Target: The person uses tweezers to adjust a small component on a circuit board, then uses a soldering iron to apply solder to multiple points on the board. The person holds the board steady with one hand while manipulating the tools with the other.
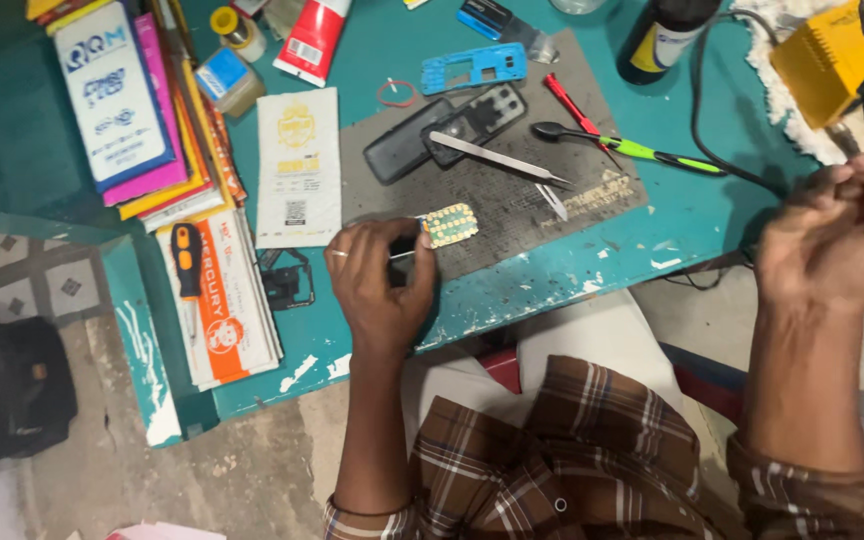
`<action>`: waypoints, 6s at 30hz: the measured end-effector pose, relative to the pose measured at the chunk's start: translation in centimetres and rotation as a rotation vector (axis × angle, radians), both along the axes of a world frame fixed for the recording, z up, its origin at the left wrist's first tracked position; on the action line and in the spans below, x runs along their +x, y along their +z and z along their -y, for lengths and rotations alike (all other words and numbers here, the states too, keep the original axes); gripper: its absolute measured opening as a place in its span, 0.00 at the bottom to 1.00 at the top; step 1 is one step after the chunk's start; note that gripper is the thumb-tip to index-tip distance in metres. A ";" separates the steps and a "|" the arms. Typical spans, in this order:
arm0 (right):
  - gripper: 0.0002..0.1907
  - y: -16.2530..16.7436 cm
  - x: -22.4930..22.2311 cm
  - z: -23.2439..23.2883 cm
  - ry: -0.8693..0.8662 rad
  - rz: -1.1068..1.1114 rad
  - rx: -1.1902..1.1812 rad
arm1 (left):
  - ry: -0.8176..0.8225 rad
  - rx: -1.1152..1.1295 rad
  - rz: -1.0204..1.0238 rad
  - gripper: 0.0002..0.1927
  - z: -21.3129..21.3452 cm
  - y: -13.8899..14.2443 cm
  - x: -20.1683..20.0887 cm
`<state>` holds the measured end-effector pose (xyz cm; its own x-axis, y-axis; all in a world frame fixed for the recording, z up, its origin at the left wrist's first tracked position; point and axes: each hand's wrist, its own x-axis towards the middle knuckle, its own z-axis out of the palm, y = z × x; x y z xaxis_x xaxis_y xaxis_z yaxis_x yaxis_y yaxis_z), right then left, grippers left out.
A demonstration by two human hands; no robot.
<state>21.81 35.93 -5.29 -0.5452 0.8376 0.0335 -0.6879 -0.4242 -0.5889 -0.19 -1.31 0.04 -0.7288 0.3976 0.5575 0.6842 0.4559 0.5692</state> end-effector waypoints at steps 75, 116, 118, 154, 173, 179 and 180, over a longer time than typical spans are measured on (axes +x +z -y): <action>0.13 6.0 -7.6 17.5 0.183 0.728 1.655 | -0.098 -0.129 0.099 0.45 0.2 -1.8 1.1; 0.13 5.9 -7.5 17.4 0.196 0.727 1.650 | -0.102 -0.116 0.108 0.45 0.2 -1.9 1.2; 0.13 5.9 -7.6 17.4 0.195 0.725 1.649 | -0.103 -0.115 0.105 0.45 0.2 -1.9 1.2; 0.13 5.3 -7.5 17.4 0.154 0.738 1.744 | -0.102 -0.122 0.120 0.45 0.2 -1.9 1.2; 0.11 5.1 -7.4 17.4 0.177 0.748 1.714 | -0.104 -0.111 0.109 0.45 0.3 -1.6 1.3; 0.10 5.1 -7.4 17.4 0.172 0.744 1.712 | -0.108 -0.110 0.110 0.45 0.3 -1.6 1.3; 0.10 5.2 -7.4 17.4 0.174 0.745 1.712 | -0.111 -0.109 0.108 0.45 0.3 -1.6 1.3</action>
